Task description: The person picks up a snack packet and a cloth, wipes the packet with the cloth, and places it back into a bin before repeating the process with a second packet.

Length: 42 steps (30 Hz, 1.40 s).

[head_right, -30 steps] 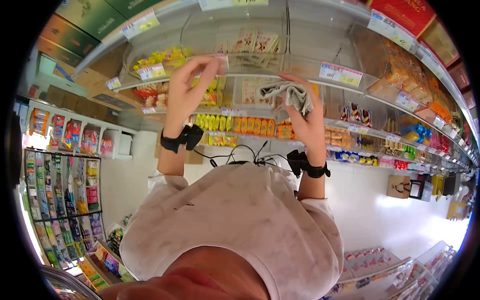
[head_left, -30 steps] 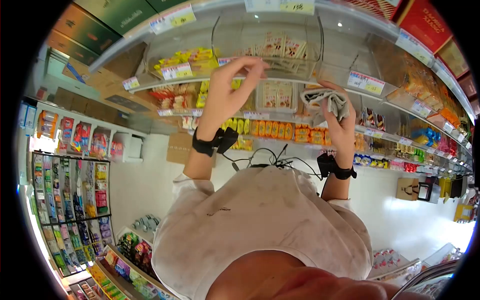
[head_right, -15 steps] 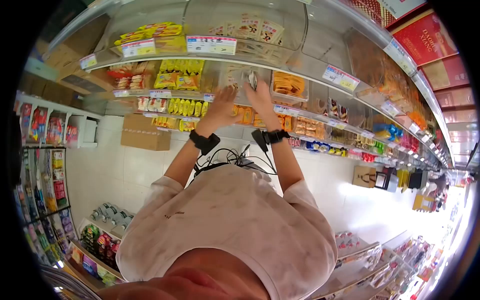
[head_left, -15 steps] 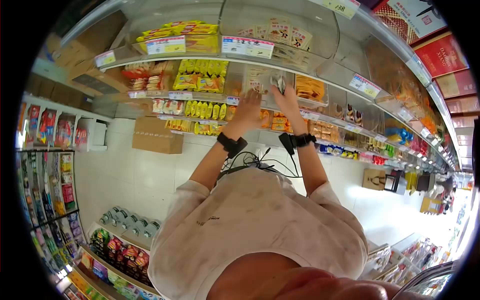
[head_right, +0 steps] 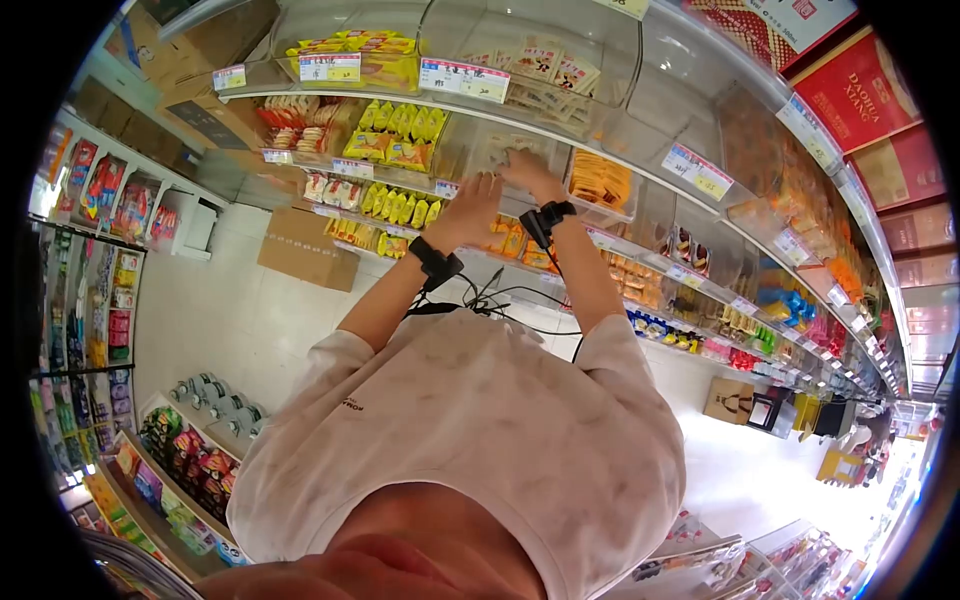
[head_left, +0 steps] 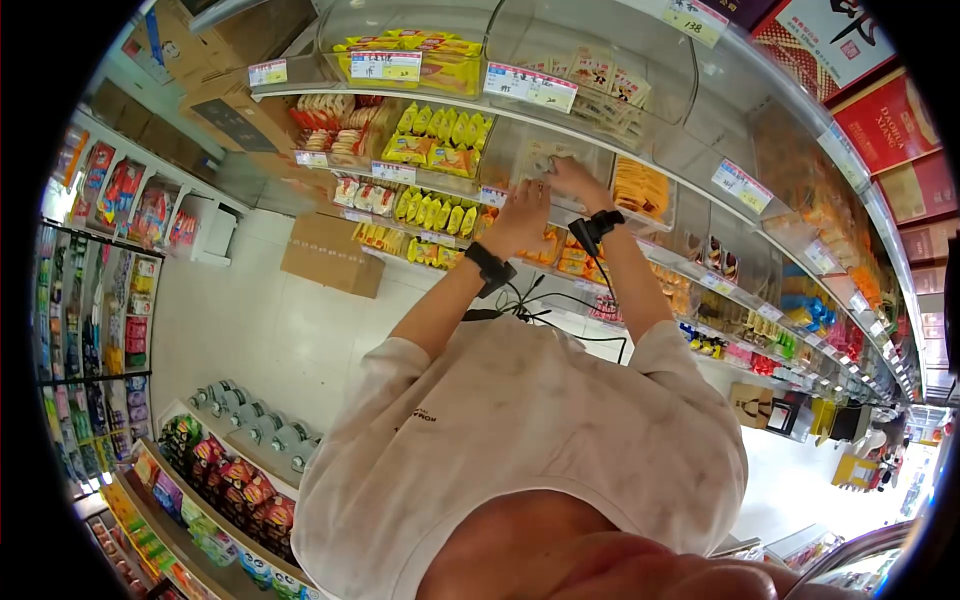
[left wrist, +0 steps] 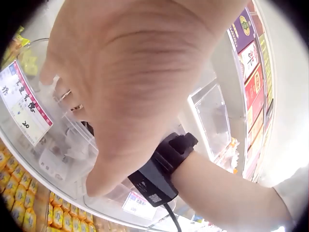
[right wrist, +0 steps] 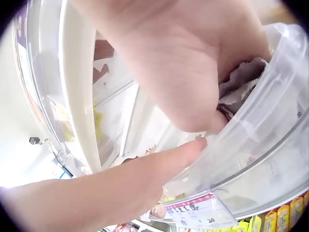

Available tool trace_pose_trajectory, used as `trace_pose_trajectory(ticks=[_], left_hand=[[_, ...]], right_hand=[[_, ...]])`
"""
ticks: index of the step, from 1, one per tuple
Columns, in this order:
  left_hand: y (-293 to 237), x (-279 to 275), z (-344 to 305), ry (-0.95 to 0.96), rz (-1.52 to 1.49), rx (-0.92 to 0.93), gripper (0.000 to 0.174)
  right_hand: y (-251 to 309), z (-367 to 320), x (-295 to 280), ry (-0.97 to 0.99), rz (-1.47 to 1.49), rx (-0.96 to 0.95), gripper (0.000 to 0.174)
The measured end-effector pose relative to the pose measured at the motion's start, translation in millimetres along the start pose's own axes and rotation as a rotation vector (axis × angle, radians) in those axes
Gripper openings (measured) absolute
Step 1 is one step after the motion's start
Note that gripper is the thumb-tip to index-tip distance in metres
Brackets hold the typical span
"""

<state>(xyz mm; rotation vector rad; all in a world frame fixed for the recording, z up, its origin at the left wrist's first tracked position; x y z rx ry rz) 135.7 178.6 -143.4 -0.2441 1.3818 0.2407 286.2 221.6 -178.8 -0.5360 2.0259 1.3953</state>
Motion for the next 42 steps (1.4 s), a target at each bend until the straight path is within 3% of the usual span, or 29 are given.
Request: trace_pose_trajectory(ticks=[4,7,9,12,15,18,20,23,24,26,29,32,38,42], left_hand=[[1.7,7.0,-1.7,-0.009,0.01,0.013,0.098],[2.0,8.2,2.7,0.036,-0.003,0.008,0.096],[1.5,0.8,4.2,0.098,-0.028,-0.003,0.092],[19.4,11.0,10.9,-0.103,-0.18,-0.125,0.084],[36.9,-36.2,2.9,-0.351,-0.277,-0.225,0.081],[37.0,-80.5,-2.2,-0.286,-0.601,-0.167,0.075],[32.0,-90.0,-4.2,-0.139,-0.807,-0.063,0.066],[20.0,-81.9,-15.8,0.199,-1.045,-0.015,0.054],[15.9,-76.4,-20.9,0.328,-1.102,-0.016,0.051],[21.7,-96.3,-31.6,0.048,-1.145,-0.033,0.05],[38.3,-112.9,-50.2,-0.203,-1.242,-0.118,0.052],[43.0,-120.2,-69.1,-0.265,-1.299,-0.165,0.058],[55.5,-105.6,-96.5,-0.21,-1.341,-0.16,0.068],[49.4,-119.5,-110.5,-0.181,-1.37,-0.162,0.068]], right_hand=[[5.3,-0.7,-3.5,-0.235,-0.264,-0.223,0.041],[9.0,-14.7,-6.7,-0.078,-0.024,-0.078,0.044],[23.3,-34.5,-20.5,-0.301,-0.074,-0.237,0.046],[53.1,-80.7,-48.6,-0.555,0.0,-0.359,0.046],[80.7,-135.5,-69.3,-0.697,0.052,-0.461,0.046],[98.5,-176.4,-67.3,-0.687,0.221,-0.477,0.045],[99.3,-186.1,-58.4,-0.624,0.415,-0.439,0.047],[103.8,-204.0,-54.9,-0.758,0.335,-0.469,0.05],[102.6,-211.0,-58.7,-0.82,0.422,-0.393,0.051],[107.3,-225.6,-66.6,-0.941,0.597,-0.252,0.053],[139.5,-219.3,-49.5,-0.883,0.58,-0.486,0.055],[199.8,-198.3,12.3,-0.521,0.472,-0.583,0.055],[236.7,-195.0,46.2,-0.582,0.523,-0.586,0.056],[231.0,-181.6,41.3,-0.628,0.534,-0.578,0.051]])
Point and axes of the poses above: each hand's wrist, its own z-axis towards the middle knuckle, its own x-axis out of the palm, y = z × x, the point moved 8 cm from there along z, towards the middle knuckle, and after that the axes turned 13 degrees about z, right-handed, at the moved point
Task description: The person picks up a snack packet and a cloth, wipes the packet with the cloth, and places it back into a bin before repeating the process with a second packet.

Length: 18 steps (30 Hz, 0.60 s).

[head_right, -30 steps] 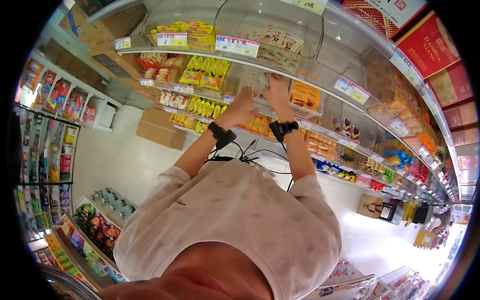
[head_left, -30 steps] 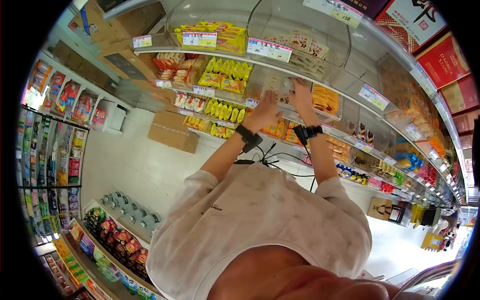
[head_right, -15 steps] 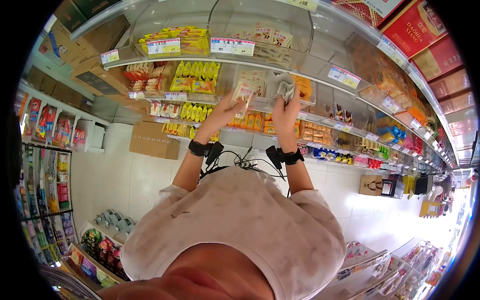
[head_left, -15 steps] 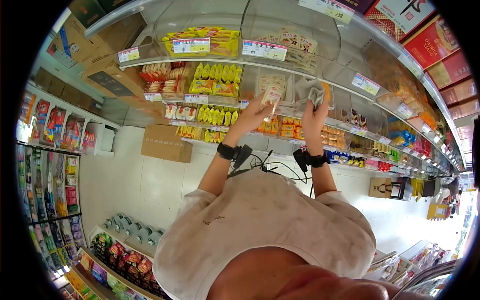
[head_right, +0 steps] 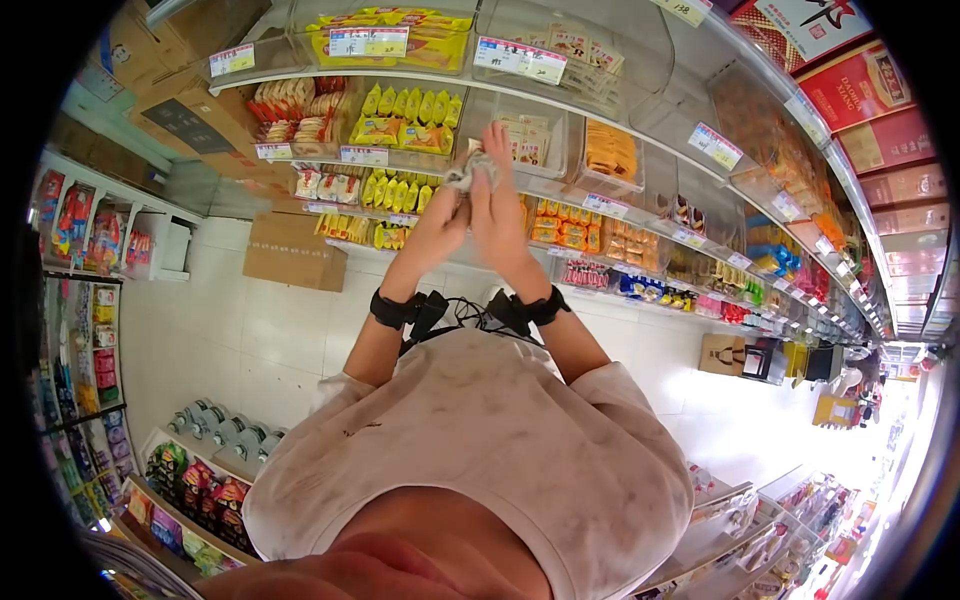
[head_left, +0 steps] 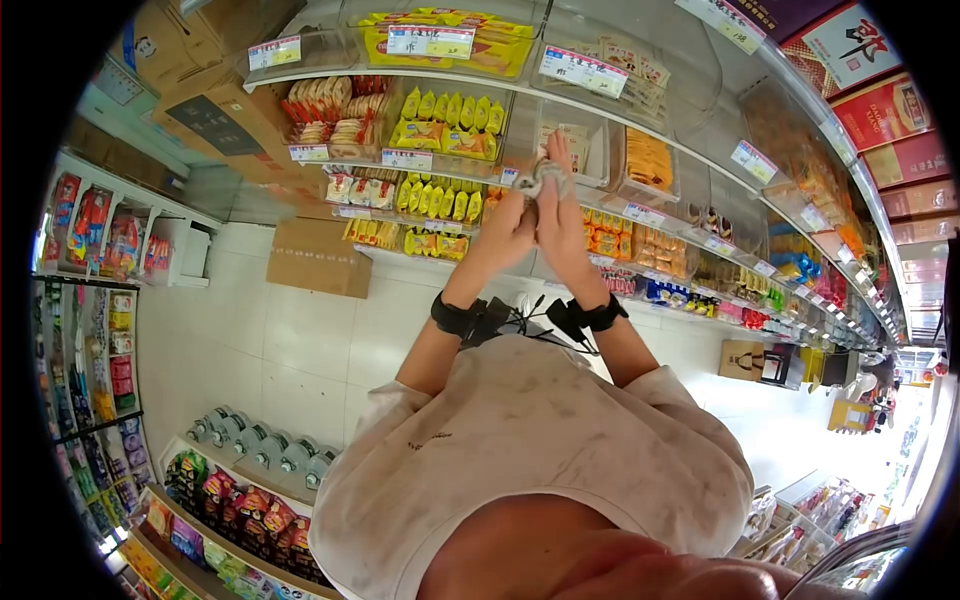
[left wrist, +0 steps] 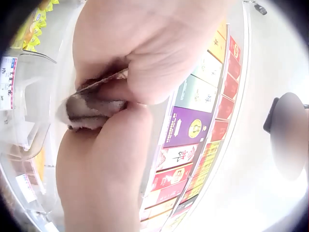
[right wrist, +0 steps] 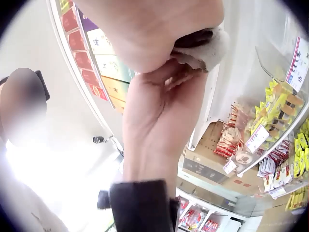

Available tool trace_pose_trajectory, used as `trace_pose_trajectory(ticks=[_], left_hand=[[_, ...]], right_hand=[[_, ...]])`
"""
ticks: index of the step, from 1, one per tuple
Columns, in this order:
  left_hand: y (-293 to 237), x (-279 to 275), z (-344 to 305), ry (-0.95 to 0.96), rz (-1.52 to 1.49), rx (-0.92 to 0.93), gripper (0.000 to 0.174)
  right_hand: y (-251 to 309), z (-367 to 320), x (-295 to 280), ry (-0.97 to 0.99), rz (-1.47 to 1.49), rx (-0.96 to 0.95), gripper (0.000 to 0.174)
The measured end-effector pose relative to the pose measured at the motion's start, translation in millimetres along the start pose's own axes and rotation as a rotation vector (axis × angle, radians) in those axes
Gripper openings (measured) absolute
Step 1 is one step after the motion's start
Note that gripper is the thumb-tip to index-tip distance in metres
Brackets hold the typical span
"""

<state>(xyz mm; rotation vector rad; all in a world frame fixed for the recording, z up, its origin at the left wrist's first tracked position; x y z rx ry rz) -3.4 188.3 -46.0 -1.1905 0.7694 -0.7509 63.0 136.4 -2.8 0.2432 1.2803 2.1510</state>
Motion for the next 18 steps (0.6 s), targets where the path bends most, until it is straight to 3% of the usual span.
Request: trace_pose_trajectory(ticks=[3,5,8,12,13,15,18], left_hand=[[-22.5,-5.3,-12.1,-0.077,0.144,0.122,0.063],[-30.4,-6.3,-14.5,-0.013,0.104,0.079,0.058],[-32.9,-0.1,-12.2,0.033,0.065,0.049,0.045],[-39.7,5.5,-2.3,-0.036,0.042,0.067,0.037],[-41.1,9.3,1.2,-0.054,0.086,0.078,0.037],[-46.4,20.5,8.3,-0.077,0.161,0.087,0.038],[-53.4,41.2,15.1,-0.087,0.177,0.075,0.041]], right_hand=[[2.0,1.4,-14.1,-0.07,-0.091,-0.015,0.043],[6.2,2.1,-28.6,-0.125,-0.184,-0.049,0.037],[-24.2,-8.2,-82.0,-0.391,-0.036,0.108,0.03],[14.9,-11.2,-93.8,-0.519,0.059,0.018,0.025],[25.3,-10.4,-87.9,-0.482,-0.074,-0.104,0.025],[-6.3,-21.8,-64.6,-0.214,-0.089,0.123,0.033],[39.6,-27.6,-57.3,-0.226,-0.041,-0.091,0.041]])
Point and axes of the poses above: each hand's wrist, its own z-axis towards the middle knuckle, its own x-axis out of the palm, y = z × x, the point moved 8 cm from there along z, towards the middle knuckle, and after that the axes turned 13 degrees about z, right-handed, at the moved point
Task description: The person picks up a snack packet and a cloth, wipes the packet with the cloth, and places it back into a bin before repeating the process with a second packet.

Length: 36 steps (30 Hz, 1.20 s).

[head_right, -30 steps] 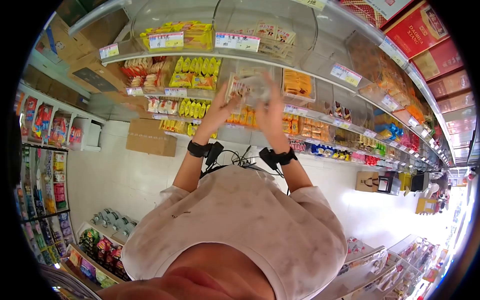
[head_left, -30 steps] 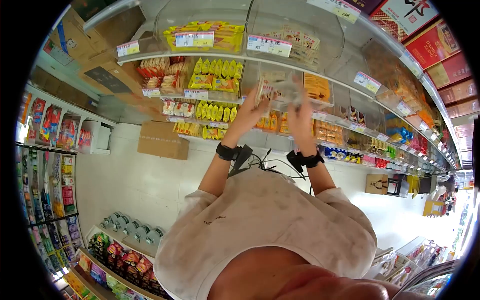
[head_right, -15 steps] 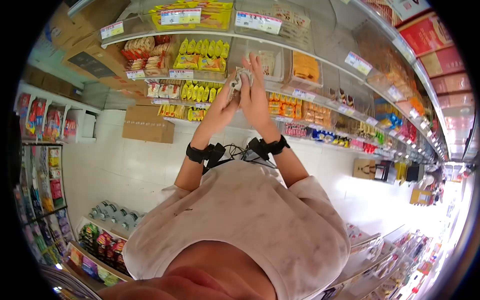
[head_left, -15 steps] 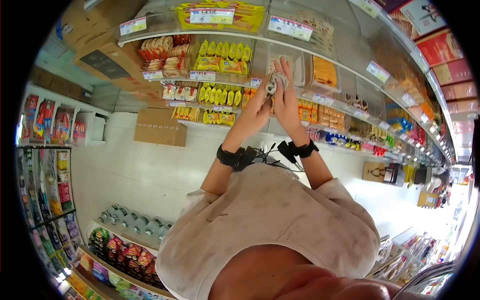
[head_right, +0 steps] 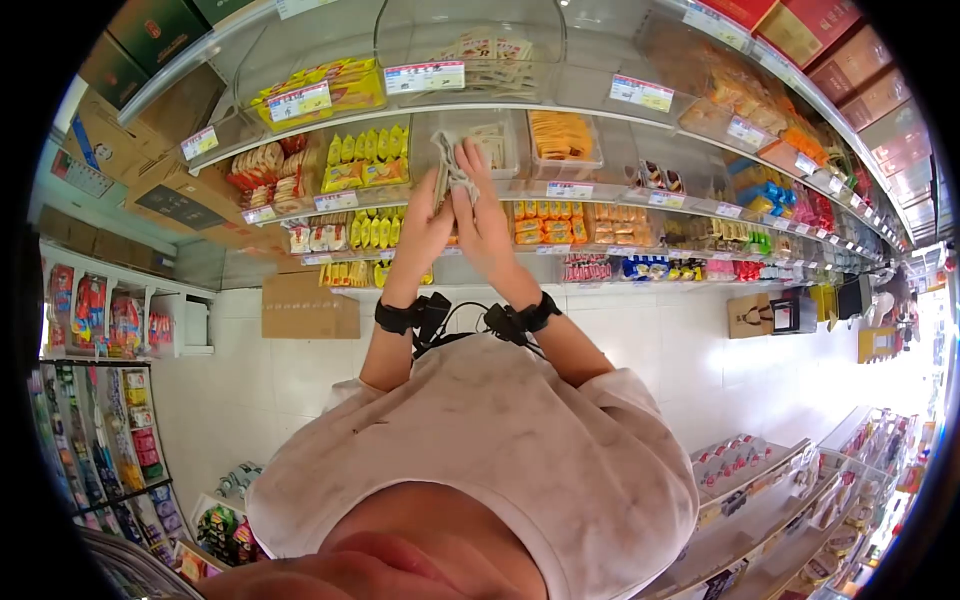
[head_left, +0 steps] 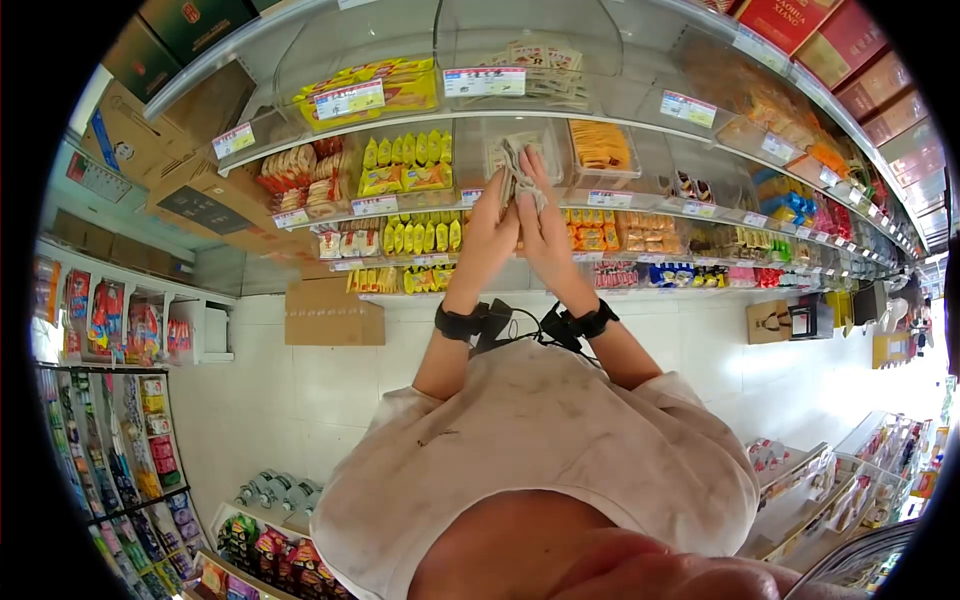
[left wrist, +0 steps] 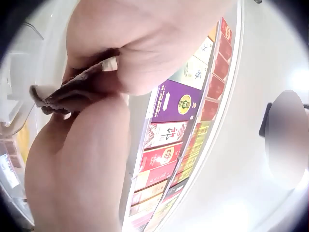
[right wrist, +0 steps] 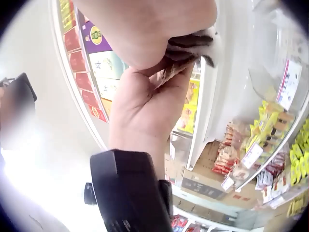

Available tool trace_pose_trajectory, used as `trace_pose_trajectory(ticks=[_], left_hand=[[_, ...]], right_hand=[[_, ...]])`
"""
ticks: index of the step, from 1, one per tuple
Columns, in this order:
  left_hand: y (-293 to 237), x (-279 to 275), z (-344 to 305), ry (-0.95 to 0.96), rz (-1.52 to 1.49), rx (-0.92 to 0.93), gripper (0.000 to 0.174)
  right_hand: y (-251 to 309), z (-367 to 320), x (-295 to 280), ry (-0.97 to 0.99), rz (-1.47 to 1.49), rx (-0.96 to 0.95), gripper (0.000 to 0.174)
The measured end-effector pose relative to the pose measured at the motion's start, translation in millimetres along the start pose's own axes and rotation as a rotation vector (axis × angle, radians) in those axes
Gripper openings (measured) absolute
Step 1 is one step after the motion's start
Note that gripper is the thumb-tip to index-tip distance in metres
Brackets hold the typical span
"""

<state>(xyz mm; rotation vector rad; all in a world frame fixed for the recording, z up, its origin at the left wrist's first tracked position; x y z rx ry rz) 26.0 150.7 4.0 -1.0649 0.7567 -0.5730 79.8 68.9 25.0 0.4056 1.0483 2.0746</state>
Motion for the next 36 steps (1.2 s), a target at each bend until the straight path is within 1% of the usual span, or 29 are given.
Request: trace_pose_trajectory(ticks=[1,2,4,5,7,8,10,11,13,14,15,16,17,18,20,21,23,24,27,30,31,32,33,34,36], left_hand=[[-3.0,5.5,0.8,0.012,-0.042,0.002,0.041],[-6.0,10.0,4.0,0.024,-0.08,0.008,0.041],[-12.7,33.0,8.3,0.034,-0.048,0.112,0.04],[-16.7,45.1,9.9,0.046,-0.037,0.164,0.04],[-32.4,63.9,11.7,0.186,-0.045,0.064,0.039],[-37.5,74.2,12.6,0.255,-0.048,0.013,0.039],[-49.3,94.8,14.3,0.26,0.06,0.204,0.041],[-56.5,104.2,15.2,0.262,0.115,0.301,0.042],[-69.1,119.8,11.8,0.316,0.202,0.373,0.044],[-75.7,128.3,10.0,0.343,0.244,0.409,0.045],[-92.9,128.8,9.6,0.226,0.215,0.54,0.041],[-94.8,133.0,13.2,0.298,0.187,0.426,0.038],[-98.7,133.5,14.5,0.366,0.159,0.309,0.035],[-96.4,137.0,15.2,0.431,0.13,0.189,0.032],[-90.3,135.5,23.9,0.309,0.045,0.137,0.028],[-86.1,133.7,29.0,0.247,0.004,0.112,0.026],[-81.6,130.2,39.4,0.223,0.087,0.137,0.026],[-81.4,130.5,41.5,0.212,0.127,0.147,0.026],[-79.9,148.5,35.9,0.333,-0.037,0.024,0.026],[-92.0,155.4,31.6,0.355,-0.089,-0.009,0.024],[-92.6,156.9,32.2,0.337,-0.117,-0.006,0.024],[-92.1,158.3,32.6,0.319,-0.145,-0.005,0.024],[-91.7,158.9,33.3,0.298,-0.175,-0.003,0.024],[-88.8,158.4,34.7,0.298,-0.156,-0.019,0.027],[-82.9,154.1,37.8,0.296,-0.121,-0.051,0.035]], right_hand=[[-1.1,-0.7,-7.9,0.107,0.027,0.041,0.049],[5.0,0.2,-17.5,0.137,-0.025,0.012,0.049],[20.3,-1.5,-32.8,0.178,-0.131,-0.034,0.049],[25.5,-0.2,-43.1,0.172,-0.125,-0.044,0.051],[34.2,4.0,-64.9,0.159,-0.123,-0.066,0.053],[38.0,6.5,-77.2,0.113,-0.145,-0.09,0.053],[43.9,7.7,-97.7,0.019,-0.179,-0.13,0.053],[39.9,8.3,-109.8,-0.028,-0.126,-0.107,0.051],[30.5,9.5,-135.9,-0.121,-0.021,-0.065,0.048],[26.8,8.5,-147.1,-0.152,0.078,-0.026,0.046],[26.0,6.7,-156.7,-0.182,0.178,0.013,0.044],[23.9,4.6,-164.6,-0.21,0.278,0.053,0.042],[22.5,0.4,-178.1,-0.322,0.267,0.049,0.035],[18.3,-2.2,-186.1,-0.337,0.305,0.114,0.033],[10.3,-6.2,-201.5,-0.361,0.386,0.247,0.028],[10.3,-5.0,-205.7,-0.349,0.343,0.247,0.022],[16.8,-5.5,-214.9,-0.326,0.263,0.216,0.019],[19.4,-7.4,-219.8,-0.316,0.222,0.203,0.018],[19.1,-12.7,-242.9,-0.402,0.151,0.193,0.015],[18.0,-10.4,-265.6,-0.521,0.282,0.159,0.016],[12.4,-15.2,-269.7,-0.588,0.3,0.214,0.018],[4.2,-21.5,-272.5,-0.694,0.417,0.293,0.018],[7.7,-21.3,-269.4,-0.797,0.533,0.371,0.018],[5.9,-24.1,-267.7,-0.897,0.648,0.449,0.018],[13.6,-13.0,-264.1,-0.578,0.453,0.364,0.017]])
Point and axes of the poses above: each hand's wrist, its own z-axis towards the middle knuckle, its own x-axis out of the palm, y = z × x, the point moved 8 cm from there along z, towards the middle knuckle, and after that the axes turned 13 degrees about z, right-handed, at the moved point
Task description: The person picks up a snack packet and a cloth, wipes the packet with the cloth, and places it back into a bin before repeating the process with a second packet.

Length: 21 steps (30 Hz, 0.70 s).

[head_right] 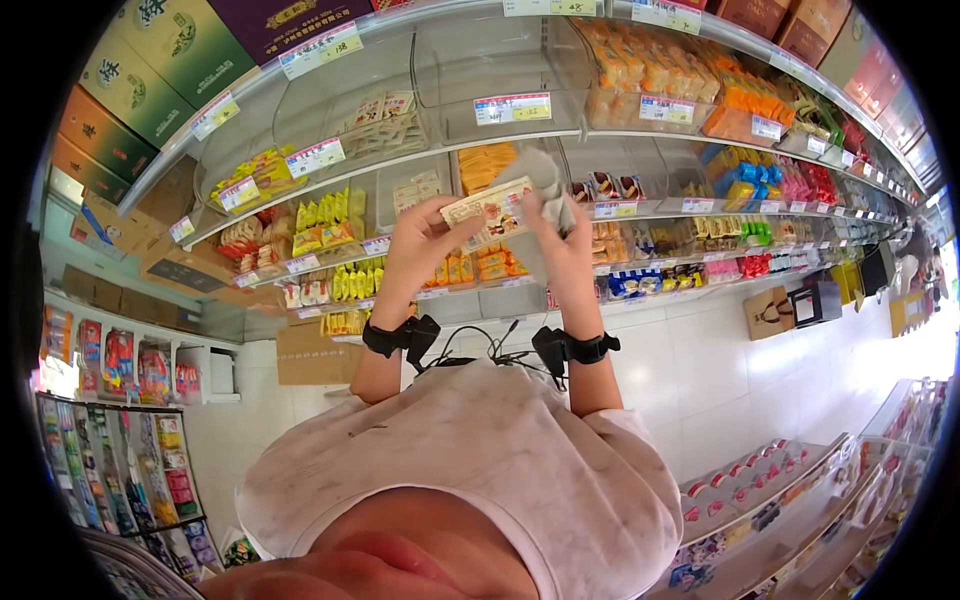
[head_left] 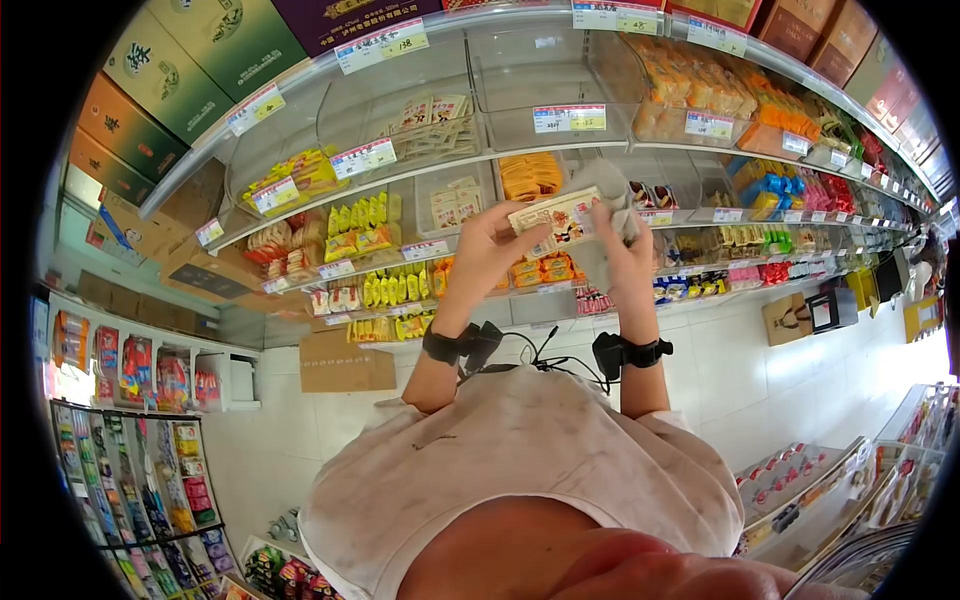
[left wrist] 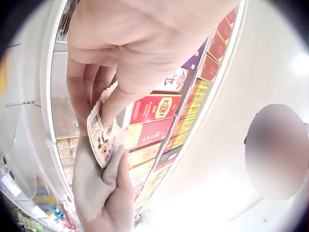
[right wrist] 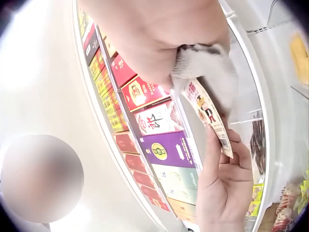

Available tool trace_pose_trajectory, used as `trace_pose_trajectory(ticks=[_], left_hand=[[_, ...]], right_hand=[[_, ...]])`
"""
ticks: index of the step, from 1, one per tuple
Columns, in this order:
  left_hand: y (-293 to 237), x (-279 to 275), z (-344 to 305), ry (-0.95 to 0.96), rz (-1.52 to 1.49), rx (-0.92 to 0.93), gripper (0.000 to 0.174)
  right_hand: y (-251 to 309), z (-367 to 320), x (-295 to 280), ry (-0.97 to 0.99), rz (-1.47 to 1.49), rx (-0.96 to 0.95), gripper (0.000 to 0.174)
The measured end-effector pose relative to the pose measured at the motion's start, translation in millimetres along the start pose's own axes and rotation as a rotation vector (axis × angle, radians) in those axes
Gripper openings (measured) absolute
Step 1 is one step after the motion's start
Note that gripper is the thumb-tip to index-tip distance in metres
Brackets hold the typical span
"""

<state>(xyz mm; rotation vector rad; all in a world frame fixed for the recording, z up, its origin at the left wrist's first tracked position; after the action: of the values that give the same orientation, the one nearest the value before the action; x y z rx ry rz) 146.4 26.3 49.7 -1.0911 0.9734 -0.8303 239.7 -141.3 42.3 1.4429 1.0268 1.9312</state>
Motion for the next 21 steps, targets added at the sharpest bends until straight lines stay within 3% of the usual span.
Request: trace_pose_trajectory(ticks=[1,3,6,9,10,12,14,16,18,20,21], left_hand=[[-0.4,-0.6,0.0,-0.006,-0.014,0.001,0.039],[-1.5,-2.1,-0.2,-0.017,-0.043,0.005,0.049],[-7.6,-3.5,-3.5,-0.181,0.24,0.238,0.051],[-3.7,14.4,-11.1,0.042,-0.414,0.154,0.061],[-4.4,17.6,-17.5,0.042,-0.45,0.057,0.065],[-7.4,21.7,-29.6,0.039,-0.519,-0.124,0.074],[19.1,22.4,-24.9,0.098,-0.419,-0.026,0.07],[9.3,25.1,-27.0,0.119,-0.16,0.111,0.066],[-21.7,37.1,-41.0,0.096,0.255,0.281,0.063],[-31.1,39.7,-43.1,0.178,0.18,0.209,0.055],[-31.9,36.6,-41.3,0.171,0.157,0.226,0.052]], right_hand=[[0.5,-3.0,7.6,0.146,-0.112,-0.04,0.017],[9.1,-9.9,6.9,0.122,-0.226,-0.216,0.021],[27.9,-26.3,26.0,0.182,-0.395,-0.444,0.032],[18.3,-39.7,57.7,0.434,-0.496,-0.492,0.042],[10.7,-45.1,69.6,0.546,-0.516,-0.478,0.045],[12.2,-60.2,91.0,0.587,-0.654,-0.576,0.046],[15.6,-62.3,96.5,0.56,-0.698,-0.653,0.044],[17.7,-49.4,86.2,0.465,-0.651,-0.7,0.041],[-37.6,-19.6,35.9,0.318,-0.364,-0.054,0.042],[-61.4,-15.4,10.9,0.162,-0.118,0.249,0.046],[-55.0,-14.8,8.0,0.088,-0.025,0.238,0.047]])
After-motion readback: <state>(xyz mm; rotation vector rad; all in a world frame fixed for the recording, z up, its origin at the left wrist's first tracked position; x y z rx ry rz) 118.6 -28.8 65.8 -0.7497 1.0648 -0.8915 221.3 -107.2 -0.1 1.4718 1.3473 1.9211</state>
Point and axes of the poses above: each hand's wrist, its own z-axis towards the middle knuckle, its own x-axis out of the palm, y = z × x, the point moved 8 cm from there along z, towards the middle knuckle, and after that the axes turned 13 degrees about z, right-handed, at the moved point
